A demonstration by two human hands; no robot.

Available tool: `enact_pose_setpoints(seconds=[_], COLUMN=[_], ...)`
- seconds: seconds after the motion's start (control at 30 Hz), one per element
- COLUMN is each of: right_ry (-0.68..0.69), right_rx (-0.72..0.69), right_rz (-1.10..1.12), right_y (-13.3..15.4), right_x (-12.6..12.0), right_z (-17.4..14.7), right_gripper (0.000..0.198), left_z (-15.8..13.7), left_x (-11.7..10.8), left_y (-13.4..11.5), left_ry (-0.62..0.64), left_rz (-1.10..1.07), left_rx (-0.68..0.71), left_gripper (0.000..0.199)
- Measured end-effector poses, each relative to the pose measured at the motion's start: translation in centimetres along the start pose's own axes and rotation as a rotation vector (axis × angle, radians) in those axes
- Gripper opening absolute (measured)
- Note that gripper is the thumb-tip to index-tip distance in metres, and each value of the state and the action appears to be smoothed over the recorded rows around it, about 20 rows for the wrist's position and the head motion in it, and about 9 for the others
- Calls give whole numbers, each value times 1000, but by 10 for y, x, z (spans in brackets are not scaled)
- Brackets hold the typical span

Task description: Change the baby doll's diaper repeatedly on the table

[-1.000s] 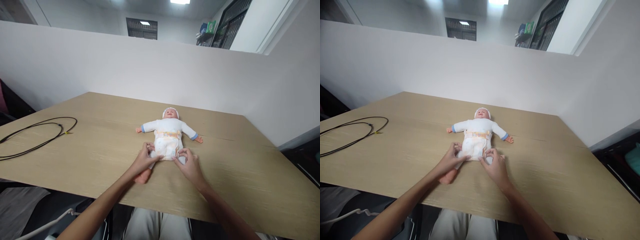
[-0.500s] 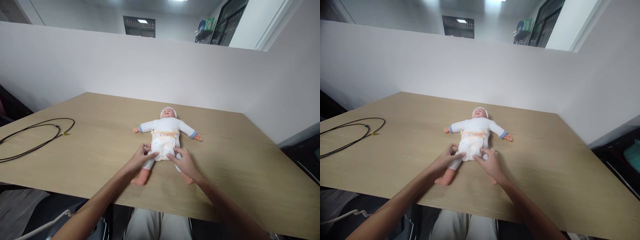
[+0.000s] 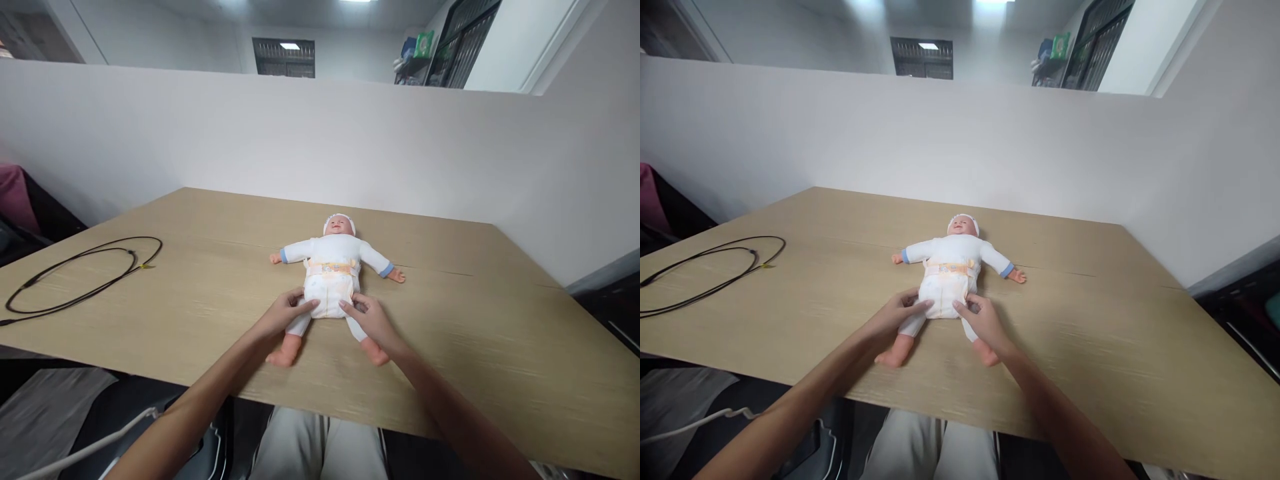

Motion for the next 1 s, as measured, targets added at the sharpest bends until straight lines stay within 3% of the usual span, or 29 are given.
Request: enact_pose_setpoints(seconds=[0.23,0.47,0.6,0.8,1.0], right_ry=[21,144,86,41,49], right_rx=[33,55,28,-161,-143], right_rz=[86,139,36,-222,-149], right_y=[2,4,4,10,8], right_x=[1,-10,-14,-15,-11], right_z=[-4,0,-3,-8,-4], right_gripper=[47,46,38,29,20], left_z=[21,29,32,25,24], left_x=[-13,-15,-17,-20,-17], left_y=[-4,10,16,11,8], left_ry=[148,-35,0,111,126], left_rz=[-65,-79,-28,224,408], left_rx=[-44,-71,-21,142,252], left_gripper=[61,58,60,47,36])
Point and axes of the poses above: each hand's wrist, its own z-axis towards the middle knuckle, its own x-axis out of the palm, y = z × x, the point moved 1 cm from there along z, towards the middle knuckle, and after that the axes turned 7 degrees about -z, right-handed, at the moved point
